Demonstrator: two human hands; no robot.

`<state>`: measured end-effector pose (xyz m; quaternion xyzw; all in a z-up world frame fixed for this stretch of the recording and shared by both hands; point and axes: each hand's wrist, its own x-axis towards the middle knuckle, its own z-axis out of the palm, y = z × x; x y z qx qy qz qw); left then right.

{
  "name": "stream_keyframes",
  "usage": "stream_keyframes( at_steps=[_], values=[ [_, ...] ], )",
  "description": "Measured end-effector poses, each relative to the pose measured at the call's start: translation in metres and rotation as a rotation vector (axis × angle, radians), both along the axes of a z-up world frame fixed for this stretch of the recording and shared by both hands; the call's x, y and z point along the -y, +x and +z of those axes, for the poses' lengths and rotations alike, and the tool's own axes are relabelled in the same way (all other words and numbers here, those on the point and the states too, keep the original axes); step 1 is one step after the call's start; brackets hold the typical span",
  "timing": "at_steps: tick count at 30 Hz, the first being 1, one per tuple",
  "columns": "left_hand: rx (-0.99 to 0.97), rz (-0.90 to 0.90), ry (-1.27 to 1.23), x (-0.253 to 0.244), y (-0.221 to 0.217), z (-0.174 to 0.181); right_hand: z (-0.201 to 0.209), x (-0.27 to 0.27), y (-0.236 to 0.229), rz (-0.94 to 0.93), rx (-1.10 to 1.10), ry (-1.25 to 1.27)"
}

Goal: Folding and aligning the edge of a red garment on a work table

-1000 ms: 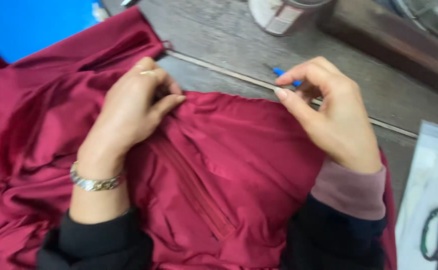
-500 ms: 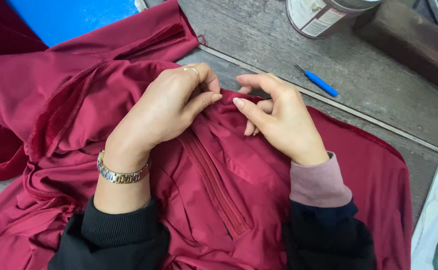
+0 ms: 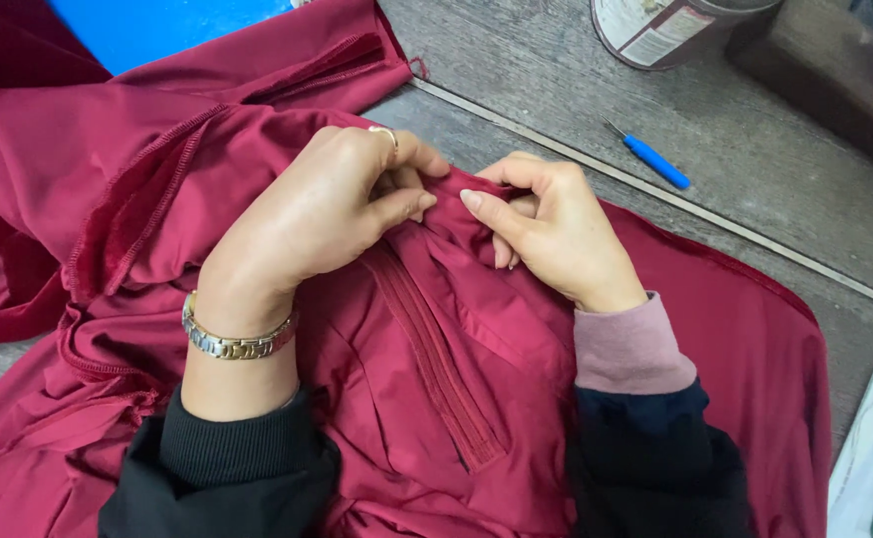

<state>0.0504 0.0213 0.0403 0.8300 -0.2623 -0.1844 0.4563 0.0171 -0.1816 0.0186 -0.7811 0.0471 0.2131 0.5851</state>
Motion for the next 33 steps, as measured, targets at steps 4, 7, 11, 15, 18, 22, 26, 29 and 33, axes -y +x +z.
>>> stream_keyframes(
  at_steps=[4,7,11,15,18,22,26,29,33],
  values=[
    [0.086,-0.015,0.076,-0.006,0.001,-0.007,-0.001,0.0,0.001,-0.01,-0.008,-0.023],
    [0.024,-0.014,0.147,-0.005,0.001,0.0,-0.007,0.003,0.001,0.003,0.034,-0.003],
    [-0.042,0.031,0.084,0.0,0.0,0.004,-0.005,0.003,0.001,0.001,0.026,0.001],
    [-0.292,0.152,-0.327,0.012,-0.001,0.0,-0.005,0.002,0.002,-0.005,0.016,0.034],
    [-0.483,0.138,-0.551,0.023,-0.002,-0.009,-0.009,0.005,0.002,0.044,0.046,0.041],
    [-0.368,0.165,-0.521,0.029,0.0,-0.024,-0.003,0.004,0.003,0.056,0.055,0.023],
    [-0.159,0.212,-0.237,0.027,-0.003,-0.014,0.002,0.002,0.002,0.038,0.016,0.034],
    [-0.122,0.192,-0.202,0.028,-0.004,-0.016,0.0,0.002,0.001,0.04,0.074,0.022],
    [0.001,0.188,-0.091,0.029,-0.004,-0.021,0.0,0.004,0.002,0.066,0.091,-0.012]
  ],
)
